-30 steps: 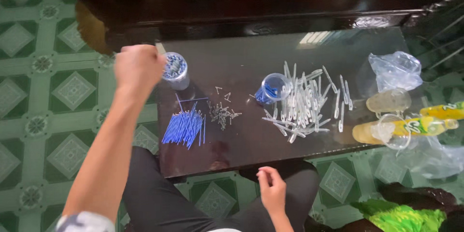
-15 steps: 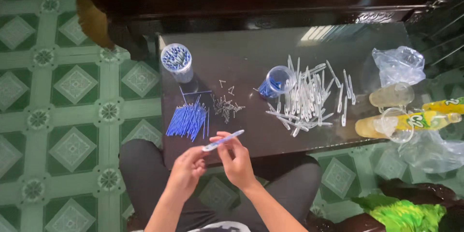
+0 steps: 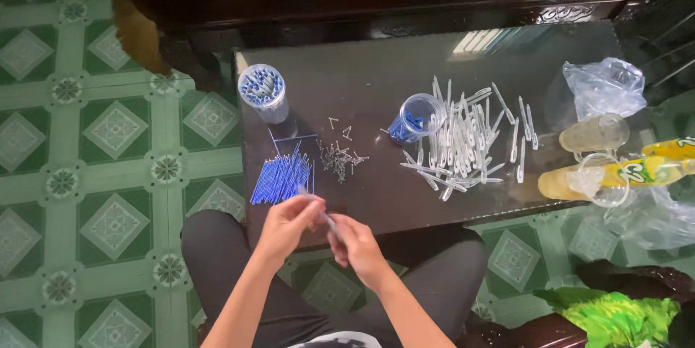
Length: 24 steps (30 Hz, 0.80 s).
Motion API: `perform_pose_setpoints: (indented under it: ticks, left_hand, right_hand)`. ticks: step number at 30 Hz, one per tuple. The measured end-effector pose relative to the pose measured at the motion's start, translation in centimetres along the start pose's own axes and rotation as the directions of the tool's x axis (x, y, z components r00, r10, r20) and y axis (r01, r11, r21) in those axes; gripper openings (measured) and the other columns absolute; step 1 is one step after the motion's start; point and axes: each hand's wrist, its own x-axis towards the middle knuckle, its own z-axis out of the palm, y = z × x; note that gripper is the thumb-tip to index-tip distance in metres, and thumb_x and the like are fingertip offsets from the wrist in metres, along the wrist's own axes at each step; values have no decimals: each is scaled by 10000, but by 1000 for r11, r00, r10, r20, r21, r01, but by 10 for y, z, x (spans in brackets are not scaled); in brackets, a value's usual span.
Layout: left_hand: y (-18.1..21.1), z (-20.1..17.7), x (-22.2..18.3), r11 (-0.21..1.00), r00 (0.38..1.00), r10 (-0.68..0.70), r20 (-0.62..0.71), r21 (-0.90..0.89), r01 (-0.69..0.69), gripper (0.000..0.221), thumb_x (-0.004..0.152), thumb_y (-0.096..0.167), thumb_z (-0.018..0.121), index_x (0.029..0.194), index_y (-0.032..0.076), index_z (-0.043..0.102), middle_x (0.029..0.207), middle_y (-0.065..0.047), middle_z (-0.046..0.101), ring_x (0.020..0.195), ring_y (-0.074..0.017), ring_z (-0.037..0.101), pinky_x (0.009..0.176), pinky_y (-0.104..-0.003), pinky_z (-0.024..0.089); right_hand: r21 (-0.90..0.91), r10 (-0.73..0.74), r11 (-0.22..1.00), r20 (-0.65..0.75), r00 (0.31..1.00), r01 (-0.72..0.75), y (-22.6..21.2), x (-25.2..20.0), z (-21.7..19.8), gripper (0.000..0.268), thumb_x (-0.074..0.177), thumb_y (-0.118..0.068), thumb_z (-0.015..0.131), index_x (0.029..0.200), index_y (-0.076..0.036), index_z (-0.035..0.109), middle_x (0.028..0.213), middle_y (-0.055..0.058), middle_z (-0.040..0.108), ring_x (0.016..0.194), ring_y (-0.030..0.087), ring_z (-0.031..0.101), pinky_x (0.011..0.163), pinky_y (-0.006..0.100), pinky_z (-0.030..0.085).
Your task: The person assembles ballpoint pens by hand, inserting ink cartridges and tips into clear plastic barrels and placing the finished components into a container.
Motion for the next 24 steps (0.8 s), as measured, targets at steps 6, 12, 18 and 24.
perform_pose_setpoints:
  ticks: [6,12,18,24]
  left_hand:
    - [-1,-16,0,989,995,-75,-65,-135,66,228,973,197,652,1037,9,765,901,-145,786,830,-241,784,815,-348,671]
    - [-18,-10,-1,968,987,-92,-133,-243,57,193,959,146,681,1061,-5,745,948,-151,765,800,-253,781,768,-327,662]
    - [-18,5,-9,960,972,-127,-200,-272,69,188,975,172,655,986,-10,700,875,-194,774,801,-274,778,813,-365,673]
    - [-14,13,-13,952,952,-192,-240,-280,122,216,983,206,649,945,-6,637,827,-208,747,749,-293,770,783,-355,670]
  right_hand:
    - [125,8,992,36,999,-13,34,-10,-21,369,1111,-309,392,1007,-48,631,744,83,639,533,132,528,447,271,368]
    - [32,-20,999,-3,1000,20,21,-6,-10,323,1091,-316,452,851,-110,516,690,46,568,525,124,480,465,258,345]
    - [-283,-209,944,-109,972,171,35,-1,-9,394,1093,-375,441,804,-126,541,654,-11,474,560,96,393,533,264,332]
    - [-617,-590,679,-139,795,397,46,-2,1,450,1086,-417,407,770,-115,512,644,-50,397,586,95,352,547,285,321]
